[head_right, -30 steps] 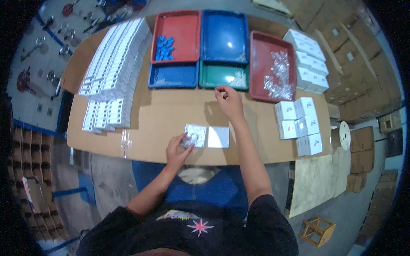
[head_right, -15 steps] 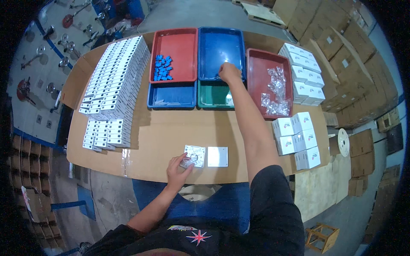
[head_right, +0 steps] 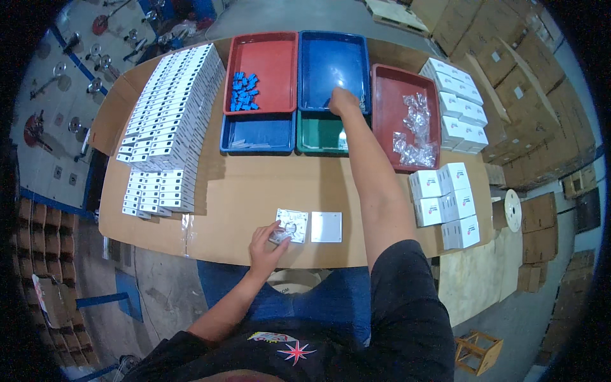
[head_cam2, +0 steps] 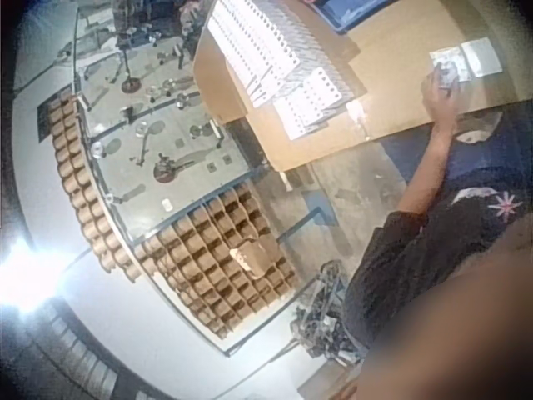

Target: Packing small electronic or mechanical components from colored bins into individual white boxes.

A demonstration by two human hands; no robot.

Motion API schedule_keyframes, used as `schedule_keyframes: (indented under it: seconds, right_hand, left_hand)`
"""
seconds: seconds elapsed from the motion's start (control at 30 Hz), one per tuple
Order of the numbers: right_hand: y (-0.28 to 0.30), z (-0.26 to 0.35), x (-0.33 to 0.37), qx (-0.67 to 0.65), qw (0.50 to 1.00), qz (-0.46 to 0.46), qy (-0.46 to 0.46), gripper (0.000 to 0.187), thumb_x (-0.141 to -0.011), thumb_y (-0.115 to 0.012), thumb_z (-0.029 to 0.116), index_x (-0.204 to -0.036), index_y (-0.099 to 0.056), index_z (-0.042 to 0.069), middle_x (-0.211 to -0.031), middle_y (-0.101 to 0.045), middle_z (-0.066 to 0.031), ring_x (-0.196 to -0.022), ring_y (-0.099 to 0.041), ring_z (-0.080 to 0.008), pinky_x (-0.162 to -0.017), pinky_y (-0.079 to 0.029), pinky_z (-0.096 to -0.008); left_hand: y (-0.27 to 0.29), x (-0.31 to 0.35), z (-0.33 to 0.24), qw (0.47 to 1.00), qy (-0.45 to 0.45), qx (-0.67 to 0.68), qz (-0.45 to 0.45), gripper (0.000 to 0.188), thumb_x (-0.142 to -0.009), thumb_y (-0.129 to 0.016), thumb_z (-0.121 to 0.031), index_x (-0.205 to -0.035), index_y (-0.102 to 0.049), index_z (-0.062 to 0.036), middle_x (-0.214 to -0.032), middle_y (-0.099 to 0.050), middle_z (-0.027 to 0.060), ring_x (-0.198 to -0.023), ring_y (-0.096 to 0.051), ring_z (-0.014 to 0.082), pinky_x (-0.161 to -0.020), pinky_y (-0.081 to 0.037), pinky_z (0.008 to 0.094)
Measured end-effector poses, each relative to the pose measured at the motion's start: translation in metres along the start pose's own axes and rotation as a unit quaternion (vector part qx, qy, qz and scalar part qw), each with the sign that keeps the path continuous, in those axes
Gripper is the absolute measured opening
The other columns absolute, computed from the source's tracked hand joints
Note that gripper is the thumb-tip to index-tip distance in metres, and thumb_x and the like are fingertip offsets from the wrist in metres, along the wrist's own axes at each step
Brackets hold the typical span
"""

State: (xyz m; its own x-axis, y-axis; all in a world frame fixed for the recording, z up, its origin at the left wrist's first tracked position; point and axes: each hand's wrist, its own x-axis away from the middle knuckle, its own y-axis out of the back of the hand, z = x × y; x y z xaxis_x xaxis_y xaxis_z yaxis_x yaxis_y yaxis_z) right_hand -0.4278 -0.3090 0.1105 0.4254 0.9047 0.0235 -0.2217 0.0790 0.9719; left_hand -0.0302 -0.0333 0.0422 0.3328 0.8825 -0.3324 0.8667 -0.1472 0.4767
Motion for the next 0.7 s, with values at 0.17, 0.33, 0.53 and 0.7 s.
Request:
schedule_keyframes:
  seconds: [0.17,0.33,0.53,0.7]
  right_hand:
    - [-0.008,0.002,0.030,-0.147,0.983,-0.098,0.046,0.024,-0.095,-0.061,0.022,-0.111,-0.070,0.006,-0.108,-0.073,-0.0196,-0.105,-0.069,-0.0390,-0.090,-0.054,-0.0488]
    - [-0.005,0.019,0.129,-0.419,0.889,-0.122,0.138,0.021,-0.093,-0.074,0.020,-0.103,-0.073,0.001,-0.092,-0.075,-0.0088,-0.079,-0.067,-0.0139,-0.072,-0.053,-0.0301]
    - [-0.044,0.032,0.295,-0.594,0.801,-0.028,0.062,0.012,-0.093,-0.071,0.005,-0.104,-0.076,0.002,-0.091,-0.067,-0.0015,-0.079,-0.057,-0.0053,-0.069,-0.044,-0.0214]
    - [-0.047,0.055,0.359,-0.533,0.838,0.006,0.119,0.014,-0.094,-0.070,0.004,-0.106,-0.076,0.002,-0.093,-0.066,-0.0022,-0.078,-0.057,-0.0069,-0.068,-0.044,-0.0216]
  left_hand:
    - [-0.005,0.012,0.017,1.000,-0.002,-0.009,-0.013,0.049,-0.077,-0.084,-0.007,-0.124,-0.069,-0.0030,-0.104,-0.073,0.0105,-0.096,-0.067,0.0253,-0.088,-0.053,0.0364]
    - [-0.001,0.000,0.008,0.999,0.001,-0.031,-0.033,0.048,-0.077,-0.085,-0.010,-0.122,-0.070,-0.0044,-0.104,-0.073,0.0110,-0.098,-0.068,0.0282,-0.090,-0.053,0.0386]
    - [0.001,-0.010,-0.001,0.999,-0.005,0.032,-0.021,0.046,-0.078,-0.085,-0.014,-0.121,-0.071,-0.0053,-0.101,-0.073,0.0109,-0.097,-0.068,0.0280,-0.089,-0.052,0.0387]
    - [0.002,-0.003,0.002,0.999,-0.011,0.020,-0.024,0.046,-0.078,-0.085,-0.014,-0.121,-0.071,-0.0066,-0.101,-0.073,0.0111,-0.096,-0.068,0.0281,-0.088,-0.052,0.0386]
